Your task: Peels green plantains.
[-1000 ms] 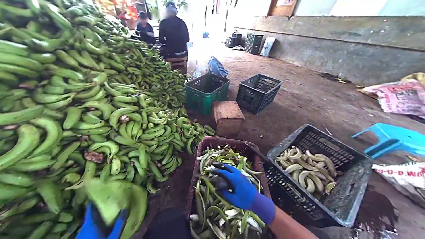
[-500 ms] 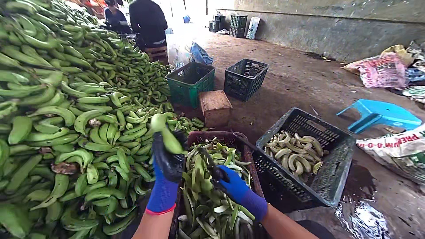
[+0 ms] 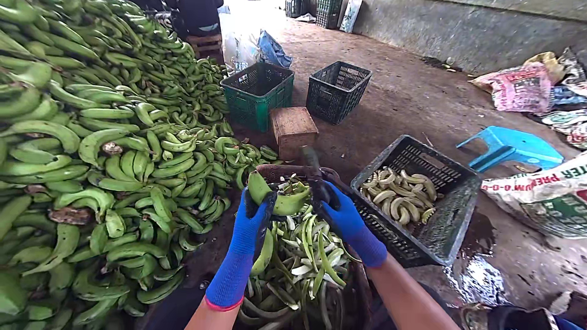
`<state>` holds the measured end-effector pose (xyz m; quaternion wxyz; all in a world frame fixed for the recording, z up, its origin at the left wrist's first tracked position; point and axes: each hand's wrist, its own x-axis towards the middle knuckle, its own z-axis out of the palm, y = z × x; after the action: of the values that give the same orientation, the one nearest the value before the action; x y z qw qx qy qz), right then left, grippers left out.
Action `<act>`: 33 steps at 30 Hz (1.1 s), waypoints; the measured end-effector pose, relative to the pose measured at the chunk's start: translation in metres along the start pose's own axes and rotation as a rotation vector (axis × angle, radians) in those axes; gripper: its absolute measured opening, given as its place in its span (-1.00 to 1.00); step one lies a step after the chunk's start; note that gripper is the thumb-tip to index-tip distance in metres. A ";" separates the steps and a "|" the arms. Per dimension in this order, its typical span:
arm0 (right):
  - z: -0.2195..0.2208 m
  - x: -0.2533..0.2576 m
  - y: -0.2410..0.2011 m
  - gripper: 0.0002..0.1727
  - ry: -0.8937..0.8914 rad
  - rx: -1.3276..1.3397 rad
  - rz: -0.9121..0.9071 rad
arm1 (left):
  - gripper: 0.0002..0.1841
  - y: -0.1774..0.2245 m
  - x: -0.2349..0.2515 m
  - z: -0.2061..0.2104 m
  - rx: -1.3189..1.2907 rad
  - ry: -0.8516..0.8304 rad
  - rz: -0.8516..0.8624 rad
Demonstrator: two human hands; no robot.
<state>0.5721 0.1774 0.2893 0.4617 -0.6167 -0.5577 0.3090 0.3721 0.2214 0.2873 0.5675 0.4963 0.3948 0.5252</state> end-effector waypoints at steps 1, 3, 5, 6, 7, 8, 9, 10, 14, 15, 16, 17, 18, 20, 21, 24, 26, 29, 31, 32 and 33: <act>0.000 -0.002 -0.002 -0.41 0.001 -0.098 -0.001 | -0.33 -0.006 0.002 -0.005 0.099 0.017 0.056; 0.003 -0.009 -0.001 -0.46 0.071 -0.113 -0.069 | -0.28 -0.014 0.006 -0.015 0.319 0.012 0.198; 0.002 -0.016 0.000 -0.50 0.056 -0.096 -0.147 | -0.30 -0.014 0.007 -0.022 0.385 -0.042 0.273; 0.000 -0.018 0.000 -0.52 -0.042 -0.193 -0.091 | -0.34 -0.013 0.006 -0.026 0.332 -0.092 0.289; -0.002 -0.015 0.001 -0.52 -0.223 -0.346 0.067 | -0.39 -0.010 0.004 -0.029 0.240 -0.148 0.291; -0.001 -0.007 0.007 -0.47 -0.429 -0.495 0.253 | -0.44 -0.007 0.002 -0.032 0.134 -0.208 0.283; 0.003 0.000 0.016 -0.43 -0.560 -0.596 0.372 | -0.50 -0.003 0.003 -0.035 0.025 -0.257 0.249; 0.005 0.003 0.022 -0.43 -0.594 -0.603 0.406 | -0.52 0.001 0.005 -0.040 -0.029 -0.280 0.204; -0.004 -0.009 0.027 -0.41 -0.405 -0.276 0.032 | -0.35 0.006 0.013 -0.052 0.086 -0.225 -0.028; -0.002 -0.012 0.029 -0.38 -0.380 -0.260 -0.074 | -0.35 0.004 0.017 -0.053 0.117 -0.220 -0.067; 0.000 -0.017 0.029 -0.37 -0.356 -0.270 -0.177 | -0.38 0.001 0.020 -0.052 0.122 -0.209 -0.085; 0.002 -0.020 0.030 -0.38 -0.345 -0.293 -0.268 | -0.42 -0.003 0.023 -0.050 0.098 -0.203 -0.079; 0.004 -0.022 0.032 -0.40 -0.332 -0.319 -0.365 | -0.45 -0.006 0.025 -0.048 0.064 -0.195 -0.070; 0.009 -0.022 0.036 -0.45 -0.292 -0.373 -0.534 | -0.52 -0.009 0.025 -0.042 0.026 -0.171 -0.056; 0.011 -0.021 0.035 -0.47 -0.269 -0.406 -0.573 | -0.53 -0.009 0.023 -0.039 0.017 -0.162 -0.063; 0.017 -0.013 0.029 -0.53 -0.115 -0.545 -0.573 | -0.54 -0.009 0.008 -0.027 0.012 -0.153 -0.113; 0.012 0.001 0.024 -0.55 0.040 -0.637 -0.475 | -0.58 -0.010 0.002 -0.022 0.005 -0.177 -0.159; -0.009 0.020 0.018 -0.36 0.137 -0.666 -0.199 | -0.58 -0.006 0.004 -0.024 -0.121 -0.334 -0.331; -0.020 0.020 0.018 -0.29 0.075 -0.579 -0.122 | -0.53 -0.006 0.010 -0.030 -0.108 -0.353 -0.336; -0.021 0.015 0.019 -0.31 0.011 -0.522 -0.134 | -0.52 -0.007 0.013 -0.033 -0.043 -0.303 -0.273; -0.018 0.008 0.022 -0.36 -0.072 -0.470 -0.173 | -0.53 -0.008 0.016 -0.035 0.033 -0.224 -0.187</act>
<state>0.5988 0.1817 0.2769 0.3102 -0.6455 -0.6812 0.1520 0.3423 0.2424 0.2740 0.6464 0.5219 0.3821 0.4048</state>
